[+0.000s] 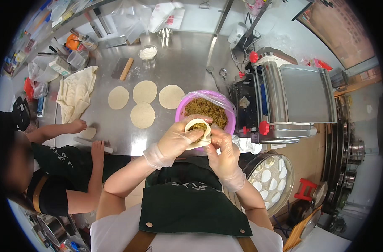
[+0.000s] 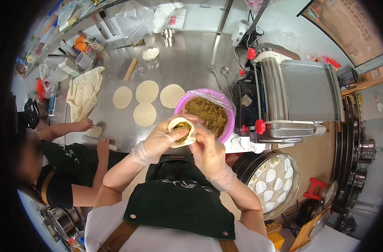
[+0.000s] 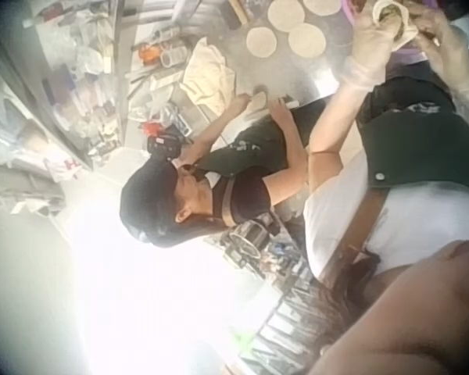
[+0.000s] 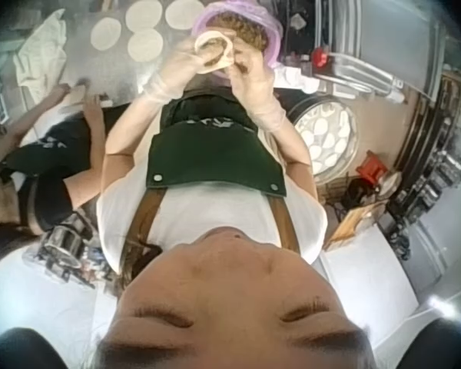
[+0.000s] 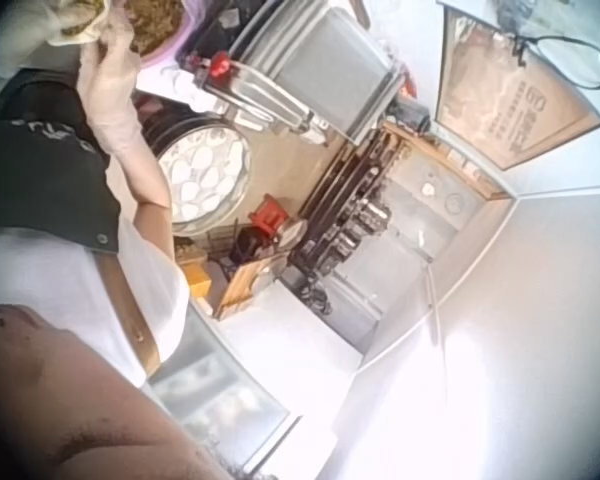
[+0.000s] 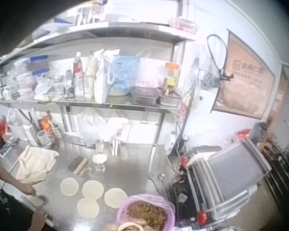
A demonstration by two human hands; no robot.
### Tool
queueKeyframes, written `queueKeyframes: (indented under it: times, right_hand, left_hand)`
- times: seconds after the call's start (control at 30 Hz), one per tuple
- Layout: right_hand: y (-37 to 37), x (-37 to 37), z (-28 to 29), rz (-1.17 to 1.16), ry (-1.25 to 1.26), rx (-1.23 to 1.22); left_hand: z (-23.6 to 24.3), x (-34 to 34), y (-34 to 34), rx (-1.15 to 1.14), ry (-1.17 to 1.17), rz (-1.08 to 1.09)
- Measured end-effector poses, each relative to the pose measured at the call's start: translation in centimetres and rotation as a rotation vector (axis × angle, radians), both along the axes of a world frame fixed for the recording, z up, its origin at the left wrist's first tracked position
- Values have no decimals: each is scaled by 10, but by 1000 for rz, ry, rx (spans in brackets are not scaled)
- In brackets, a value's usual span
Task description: Making stuffed buns by filling dough with a savory mixture and pleating the top.
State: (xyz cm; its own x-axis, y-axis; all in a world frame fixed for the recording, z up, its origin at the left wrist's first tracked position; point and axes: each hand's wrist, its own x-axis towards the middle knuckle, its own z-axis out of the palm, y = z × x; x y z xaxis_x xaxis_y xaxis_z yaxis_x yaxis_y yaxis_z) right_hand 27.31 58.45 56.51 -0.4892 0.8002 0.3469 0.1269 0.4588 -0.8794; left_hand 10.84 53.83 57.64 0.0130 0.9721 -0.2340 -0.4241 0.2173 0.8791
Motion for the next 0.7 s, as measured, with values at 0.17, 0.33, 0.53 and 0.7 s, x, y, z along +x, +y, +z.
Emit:
queueKeyframes:
  times: [0.17,0.33,0.53,0.7]
  right_hand:
    - [7,3,3,47,-130,269]
    - [8,1,6,78,-169,444]
    - [6,-2,11,56,-124,102]
    - [7,-3,0,-21,-22,239]
  left_hand:
    - [-3,-7,1,-5,64,-65]
    - [4,-11,2,-20,0,-82]
    - [19,-14,10,-23,302,-168]
    - [23,-25,6,-20,106,-158]
